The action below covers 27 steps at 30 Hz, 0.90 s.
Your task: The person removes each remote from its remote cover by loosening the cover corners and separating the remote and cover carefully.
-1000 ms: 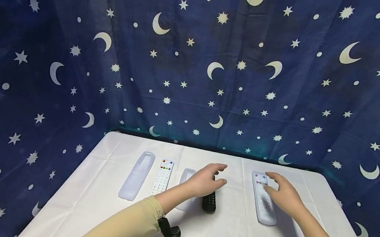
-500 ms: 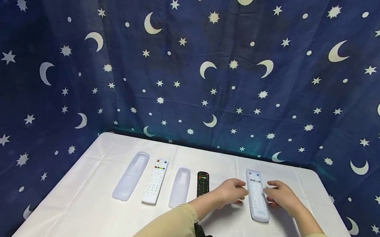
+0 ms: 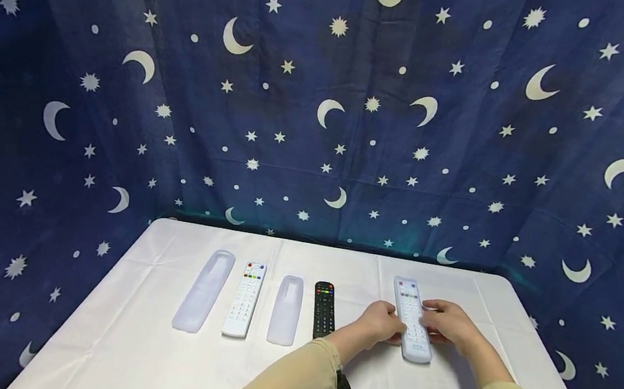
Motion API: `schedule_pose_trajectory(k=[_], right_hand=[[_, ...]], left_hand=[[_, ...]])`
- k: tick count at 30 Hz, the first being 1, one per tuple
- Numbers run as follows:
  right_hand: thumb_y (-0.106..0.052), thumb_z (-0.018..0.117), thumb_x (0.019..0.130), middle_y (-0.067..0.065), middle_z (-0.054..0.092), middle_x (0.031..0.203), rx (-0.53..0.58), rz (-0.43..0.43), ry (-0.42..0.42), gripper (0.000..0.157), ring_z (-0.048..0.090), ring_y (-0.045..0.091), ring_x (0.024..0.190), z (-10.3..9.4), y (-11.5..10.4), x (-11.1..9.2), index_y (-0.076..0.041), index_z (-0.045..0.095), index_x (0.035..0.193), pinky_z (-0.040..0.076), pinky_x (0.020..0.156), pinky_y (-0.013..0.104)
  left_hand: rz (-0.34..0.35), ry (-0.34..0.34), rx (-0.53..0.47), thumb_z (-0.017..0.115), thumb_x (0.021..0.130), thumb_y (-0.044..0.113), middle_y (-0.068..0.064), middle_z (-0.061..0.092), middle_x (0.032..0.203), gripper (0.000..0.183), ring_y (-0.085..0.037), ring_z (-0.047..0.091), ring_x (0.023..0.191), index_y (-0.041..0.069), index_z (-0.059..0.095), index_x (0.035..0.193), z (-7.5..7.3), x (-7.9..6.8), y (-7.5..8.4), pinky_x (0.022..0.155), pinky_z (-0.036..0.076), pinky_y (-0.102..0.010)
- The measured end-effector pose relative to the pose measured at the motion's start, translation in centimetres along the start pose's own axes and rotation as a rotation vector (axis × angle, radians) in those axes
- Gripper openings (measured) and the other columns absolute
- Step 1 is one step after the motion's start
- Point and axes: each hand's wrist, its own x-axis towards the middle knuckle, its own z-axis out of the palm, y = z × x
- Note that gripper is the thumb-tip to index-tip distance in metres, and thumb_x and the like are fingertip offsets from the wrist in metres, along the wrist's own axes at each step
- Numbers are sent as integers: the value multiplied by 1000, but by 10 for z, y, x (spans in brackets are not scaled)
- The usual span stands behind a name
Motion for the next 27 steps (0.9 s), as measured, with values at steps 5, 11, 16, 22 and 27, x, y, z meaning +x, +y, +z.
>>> schedule_pose_trajectory(k=[5, 11, 16, 22, 27], right_hand=[[-7, 66, 95, 29, 54, 134, 50, 16, 7, 63, 64, 22, 95, 5, 1, 1, 11, 39, 149, 57, 76, 35], [-6, 70, 92, 26, 51, 134, 164, -51, -5, 70, 62, 22, 98, 8, -4, 0, 10, 36, 151, 58, 80, 37], [-7, 70, 94, 26, 52, 136, 216, -157, -44, 72, 61, 23, 106, 13, -13, -4, 9, 32, 153, 57, 88, 40], [-10, 69, 98, 26, 55, 138, 248, -247, -59, 71, 62, 18, 109, 21, -24, -6, 3, 30, 156, 54, 96, 46], [-12, 65, 101, 24, 57, 136, 278, -323, -54, 66, 62, 11, 107, 22, -31, -6, 5, 31, 155, 53, 98, 44]], left_hand=[[-14, 27, -12, 68, 91, -9, -7, 59, 79, 17, -16, 65, 66, -8, 65, 107, -2, 1, 1, 64, 61, -28], [32, 5, -56, 68, 87, -13, -7, 56, 92, 48, -18, 62, 77, 0, 59, 133, -16, 1, 5, 75, 62, -41], [100, -5, -85, 69, 89, -9, -8, 57, 104, 49, -22, 63, 87, 8, 57, 133, -34, 1, 9, 79, 60, -50], [218, -11, -61, 68, 95, 0, -7, 58, 105, 36, -23, 66, 88, 6, 56, 128, -54, 3, 10, 80, 60, -50], [278, -14, -41, 67, 96, 4, -6, 60, 105, 33, -18, 65, 88, 4, 56, 127, -65, 5, 14, 81, 60, -49]])
